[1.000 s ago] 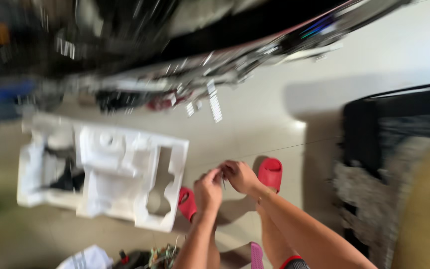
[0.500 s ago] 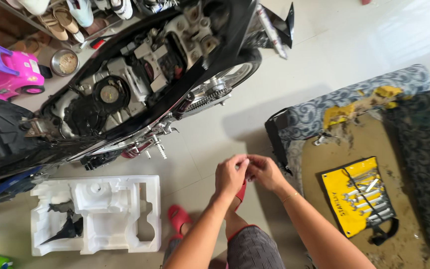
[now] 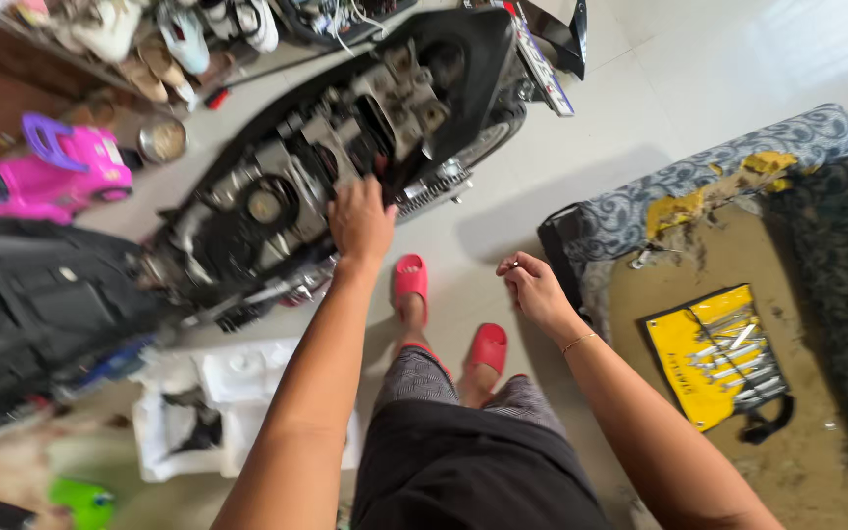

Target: The person assembles a motorcycle by placing a black plastic cover over the engine area, securing the seat, and tightening bolts on the side panels and engine casing using a wrench.

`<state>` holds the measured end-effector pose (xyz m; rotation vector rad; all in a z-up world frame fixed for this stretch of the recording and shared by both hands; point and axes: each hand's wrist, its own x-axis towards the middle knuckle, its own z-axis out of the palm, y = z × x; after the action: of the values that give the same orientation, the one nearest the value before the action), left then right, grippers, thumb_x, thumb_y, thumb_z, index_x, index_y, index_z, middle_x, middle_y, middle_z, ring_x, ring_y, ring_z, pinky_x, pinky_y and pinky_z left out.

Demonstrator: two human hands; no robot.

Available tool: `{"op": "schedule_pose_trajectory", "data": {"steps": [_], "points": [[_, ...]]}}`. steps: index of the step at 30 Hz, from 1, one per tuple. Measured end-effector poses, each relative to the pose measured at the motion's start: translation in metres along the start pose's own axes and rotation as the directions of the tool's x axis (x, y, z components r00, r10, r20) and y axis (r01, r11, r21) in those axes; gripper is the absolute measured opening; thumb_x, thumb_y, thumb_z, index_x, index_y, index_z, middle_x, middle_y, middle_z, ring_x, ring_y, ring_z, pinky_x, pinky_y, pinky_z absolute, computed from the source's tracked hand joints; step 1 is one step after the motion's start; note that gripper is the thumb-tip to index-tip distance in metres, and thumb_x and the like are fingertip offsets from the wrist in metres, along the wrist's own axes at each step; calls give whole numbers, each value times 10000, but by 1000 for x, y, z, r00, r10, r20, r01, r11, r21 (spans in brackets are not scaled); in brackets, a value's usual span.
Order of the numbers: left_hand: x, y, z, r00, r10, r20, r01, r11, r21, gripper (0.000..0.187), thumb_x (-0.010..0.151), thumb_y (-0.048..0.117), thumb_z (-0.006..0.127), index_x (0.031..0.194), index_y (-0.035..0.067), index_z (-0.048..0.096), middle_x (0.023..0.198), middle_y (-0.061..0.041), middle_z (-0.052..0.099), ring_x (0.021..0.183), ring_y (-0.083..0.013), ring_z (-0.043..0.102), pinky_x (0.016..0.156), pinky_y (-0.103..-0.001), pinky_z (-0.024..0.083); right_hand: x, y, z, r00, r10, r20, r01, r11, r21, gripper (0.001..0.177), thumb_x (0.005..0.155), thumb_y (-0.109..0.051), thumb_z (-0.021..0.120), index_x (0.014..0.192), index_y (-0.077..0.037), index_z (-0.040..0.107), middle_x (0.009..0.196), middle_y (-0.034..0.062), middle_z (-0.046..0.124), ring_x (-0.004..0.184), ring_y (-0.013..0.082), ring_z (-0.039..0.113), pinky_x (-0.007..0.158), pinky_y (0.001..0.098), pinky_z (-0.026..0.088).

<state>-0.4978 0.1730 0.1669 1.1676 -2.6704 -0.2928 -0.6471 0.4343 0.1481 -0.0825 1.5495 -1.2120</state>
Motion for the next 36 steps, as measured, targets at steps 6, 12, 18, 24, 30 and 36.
{"op": "schedule_pose_trajectory", "data": {"steps": [6,12,18,24,30,36], "points": [[20,-44,18,967,213,138,-188,967,-170,373,823,312,805,952,51,572,946,-179,661,990,-397,605,850,-521,486,34,-41,73,982,15,-190,-49,984,-174,219,942,-237,609,1000,-48,703,646,-27,487,518,74,408,471,272,348],[29,-53,17,941,307,145,-265,931,-252,325,811,268,797,915,63,568,885,-157,654,948,-382,614,838,-517,485,86,-64,125,975,-38,-221,-32,952,-304,392,916,-370,701,1073,-17,765,731,54,645,633,112,517,574,311,441],[30,-52,9,921,340,193,-290,925,-244,334,820,280,801,918,64,566,858,-143,659,952,-356,621,847,-505,472,102,-56,163,956,-199,-217,119,935,-333,469,894,-436,740,1038,8,788,788,124,762,696,107,639,661,323,537],[25,-54,9,904,345,252,-276,921,-274,378,829,292,800,994,45,567,881,-168,684,924,-382,642,857,-508,468,96,-64,178,931,-193,-311,56,914,-401,457,889,-446,728,992,-2,770,655,134,719,562,145,647,571,361,509],[29,-55,11,901,333,279,-232,912,-338,376,834,288,795,1005,41,569,894,-185,693,894,-407,648,867,-504,471,91,-74,180,887,-327,-325,172,889,-425,417,857,-415,771,888,1,765,615,100,687,531,123,618,532,337,483],[44,-53,1,870,331,366,-203,916,-346,349,828,274,797,962,42,572,927,-192,709,911,-427,640,874,-508,475,103,-62,177,911,-251,-327,174,954,-245,340,881,-320,806,846,12,740,540,-5,518,529,43,386,468,303,314]]}}
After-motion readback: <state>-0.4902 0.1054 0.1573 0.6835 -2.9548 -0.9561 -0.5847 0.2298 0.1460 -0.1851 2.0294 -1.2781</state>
